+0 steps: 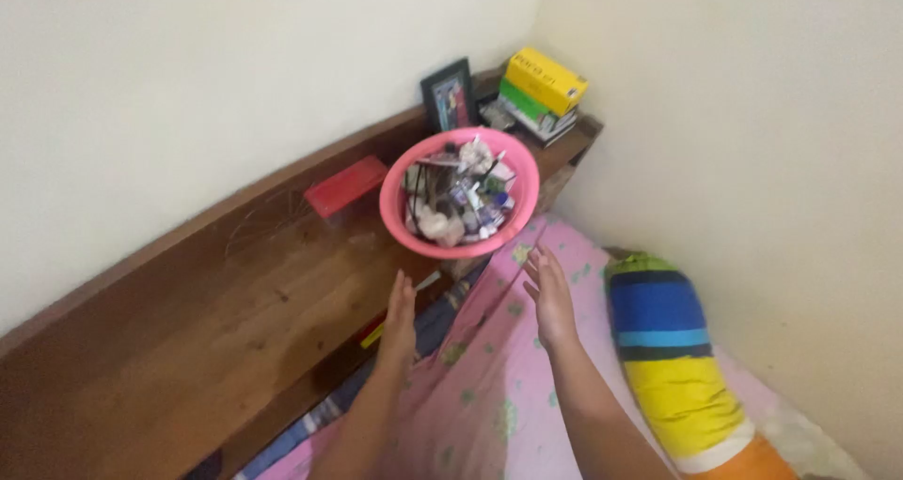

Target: Organize various items including a bowl of small objects, a picture frame, and product boxes on a wooden shelf.

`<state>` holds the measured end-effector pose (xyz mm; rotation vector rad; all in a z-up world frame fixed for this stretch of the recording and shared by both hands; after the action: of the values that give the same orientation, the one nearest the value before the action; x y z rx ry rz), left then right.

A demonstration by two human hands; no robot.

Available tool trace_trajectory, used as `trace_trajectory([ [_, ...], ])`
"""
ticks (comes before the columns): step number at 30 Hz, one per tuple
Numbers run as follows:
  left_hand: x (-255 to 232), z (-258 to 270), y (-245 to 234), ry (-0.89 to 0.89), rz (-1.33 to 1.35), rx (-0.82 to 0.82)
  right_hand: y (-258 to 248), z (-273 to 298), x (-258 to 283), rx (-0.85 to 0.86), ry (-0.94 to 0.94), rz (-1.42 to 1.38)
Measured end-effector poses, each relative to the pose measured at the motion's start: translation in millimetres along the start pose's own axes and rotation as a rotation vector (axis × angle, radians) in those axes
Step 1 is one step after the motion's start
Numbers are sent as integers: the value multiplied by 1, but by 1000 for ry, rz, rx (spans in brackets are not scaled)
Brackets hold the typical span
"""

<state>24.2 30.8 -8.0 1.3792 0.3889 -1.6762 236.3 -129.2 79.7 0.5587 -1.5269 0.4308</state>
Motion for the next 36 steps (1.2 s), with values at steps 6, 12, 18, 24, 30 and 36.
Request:
trace_trajectory([
  [6, -7, -34, -10, -84, -17, -67, 18, -7, -47, -19, 240, -96],
  [12, -15, -91, -3, -335, 14, -170, 57, -31, -71, -66, 368, -139],
  [18, 13, -136, -3, -230, 242, -147, 71, -44, -92, -185, 310, -150],
  [24, 9, -123, -1, -263, 406, -111, 81, -34, -78, -262, 272, -154],
  [30, 17, -87, -39, -188, 317, -254, 86, -2, -109, -256, 161, -120],
  [36, 3, -30, -82, -139, 436, -327, 96, 28, -96, -304, 208, -96],
])
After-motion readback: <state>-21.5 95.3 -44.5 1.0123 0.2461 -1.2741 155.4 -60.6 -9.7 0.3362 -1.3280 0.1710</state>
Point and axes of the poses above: each hand's wrist, its own z-axis away from the middle knuckle, its own y-axis out of the palm, x = y × z, the point moved 4 cm from there along -z, towards the middle knuckle, and after that the axes turned 8 degrees about -y, right-handed, at the moved point
